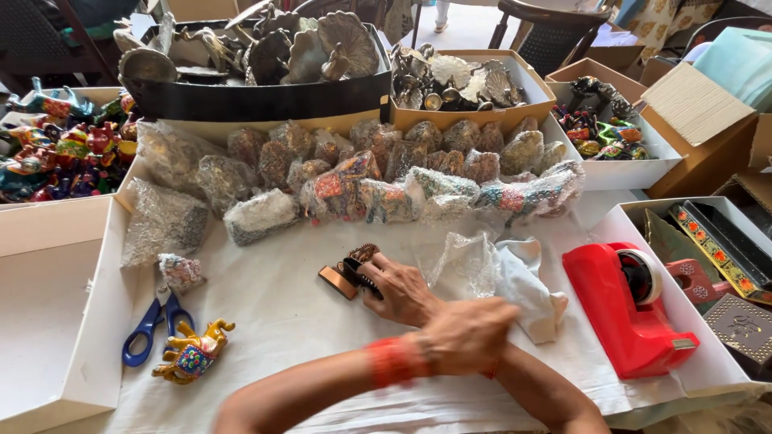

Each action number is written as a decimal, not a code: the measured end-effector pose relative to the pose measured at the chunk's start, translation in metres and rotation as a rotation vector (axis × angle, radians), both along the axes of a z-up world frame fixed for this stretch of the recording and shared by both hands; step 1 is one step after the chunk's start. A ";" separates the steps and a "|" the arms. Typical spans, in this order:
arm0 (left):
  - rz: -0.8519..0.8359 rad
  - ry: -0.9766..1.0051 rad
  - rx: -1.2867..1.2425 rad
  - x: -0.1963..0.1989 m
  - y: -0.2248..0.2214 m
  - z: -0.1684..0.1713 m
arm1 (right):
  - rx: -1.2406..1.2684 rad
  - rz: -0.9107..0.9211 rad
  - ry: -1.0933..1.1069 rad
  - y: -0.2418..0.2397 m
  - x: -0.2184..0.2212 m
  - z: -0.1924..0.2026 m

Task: Cleaning a small decorative figurine with a brush at a workstation.

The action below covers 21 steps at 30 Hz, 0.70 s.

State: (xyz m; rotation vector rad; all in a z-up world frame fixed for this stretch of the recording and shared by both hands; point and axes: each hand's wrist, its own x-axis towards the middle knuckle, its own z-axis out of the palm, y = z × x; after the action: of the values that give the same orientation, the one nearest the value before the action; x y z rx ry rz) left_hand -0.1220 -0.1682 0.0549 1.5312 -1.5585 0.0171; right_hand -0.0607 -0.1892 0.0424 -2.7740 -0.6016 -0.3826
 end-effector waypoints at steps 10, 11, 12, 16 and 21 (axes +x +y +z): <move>0.545 0.104 0.204 0.065 0.185 -0.022 | 0.087 0.088 -0.164 0.007 0.010 -0.005; 0.570 0.166 0.222 0.068 0.193 -0.029 | 0.122 0.108 -0.109 0.004 0.007 -0.007; 0.594 0.226 0.238 0.073 0.201 -0.036 | 0.157 0.129 -0.056 0.000 0.005 -0.007; 0.477 0.283 0.202 0.039 0.206 -0.032 | 0.155 0.061 -0.056 0.003 0.010 -0.006; 0.179 0.272 0.109 -0.017 0.211 -0.012 | 0.184 0.069 -0.100 0.010 0.029 -0.009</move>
State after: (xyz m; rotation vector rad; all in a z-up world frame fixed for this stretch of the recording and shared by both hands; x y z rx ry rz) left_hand -0.1394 0.0431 0.0433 1.6782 -1.2220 -0.1710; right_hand -0.0318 -0.1791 0.0329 -2.5645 -0.6484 -0.5354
